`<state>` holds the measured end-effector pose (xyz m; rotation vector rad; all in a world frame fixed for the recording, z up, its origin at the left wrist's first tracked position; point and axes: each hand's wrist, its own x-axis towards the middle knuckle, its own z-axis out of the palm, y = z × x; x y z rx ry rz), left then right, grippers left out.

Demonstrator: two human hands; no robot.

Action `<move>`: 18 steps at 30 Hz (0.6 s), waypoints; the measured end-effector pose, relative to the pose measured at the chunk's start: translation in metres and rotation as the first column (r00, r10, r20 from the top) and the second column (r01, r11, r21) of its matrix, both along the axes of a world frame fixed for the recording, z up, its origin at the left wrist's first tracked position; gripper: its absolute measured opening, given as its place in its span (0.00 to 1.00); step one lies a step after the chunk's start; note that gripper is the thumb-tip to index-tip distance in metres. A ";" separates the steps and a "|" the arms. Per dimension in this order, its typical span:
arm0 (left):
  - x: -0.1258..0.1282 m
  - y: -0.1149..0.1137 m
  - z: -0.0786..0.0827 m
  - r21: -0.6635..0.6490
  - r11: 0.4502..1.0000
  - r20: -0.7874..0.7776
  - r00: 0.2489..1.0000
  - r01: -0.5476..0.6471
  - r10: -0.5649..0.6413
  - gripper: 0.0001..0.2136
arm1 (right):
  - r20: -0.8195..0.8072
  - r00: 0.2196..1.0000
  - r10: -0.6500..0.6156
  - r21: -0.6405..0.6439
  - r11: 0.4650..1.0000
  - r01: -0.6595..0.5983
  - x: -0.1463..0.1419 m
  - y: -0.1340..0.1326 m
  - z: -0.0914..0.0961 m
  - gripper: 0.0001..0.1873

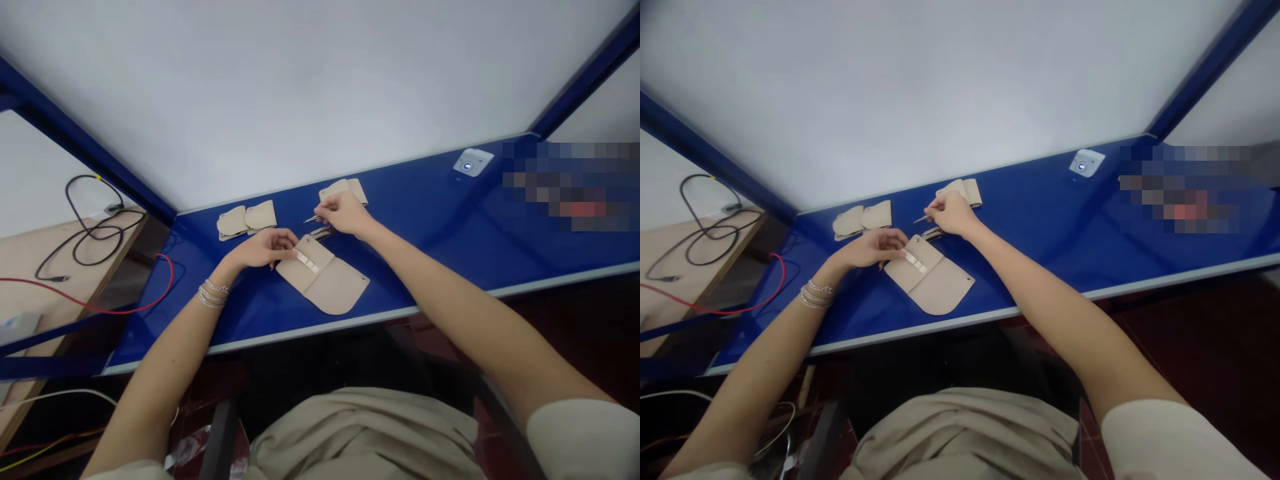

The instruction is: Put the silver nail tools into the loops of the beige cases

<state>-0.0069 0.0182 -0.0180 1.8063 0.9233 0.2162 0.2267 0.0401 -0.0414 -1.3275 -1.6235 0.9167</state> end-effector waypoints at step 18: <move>-0.001 0.001 0.000 0.009 1.000 0.002 1.000 0.024 -0.024 0.21 | 0.226 0.953 0.201 0.148 0.960 -0.237 -0.009 -0.035 0.019 0.09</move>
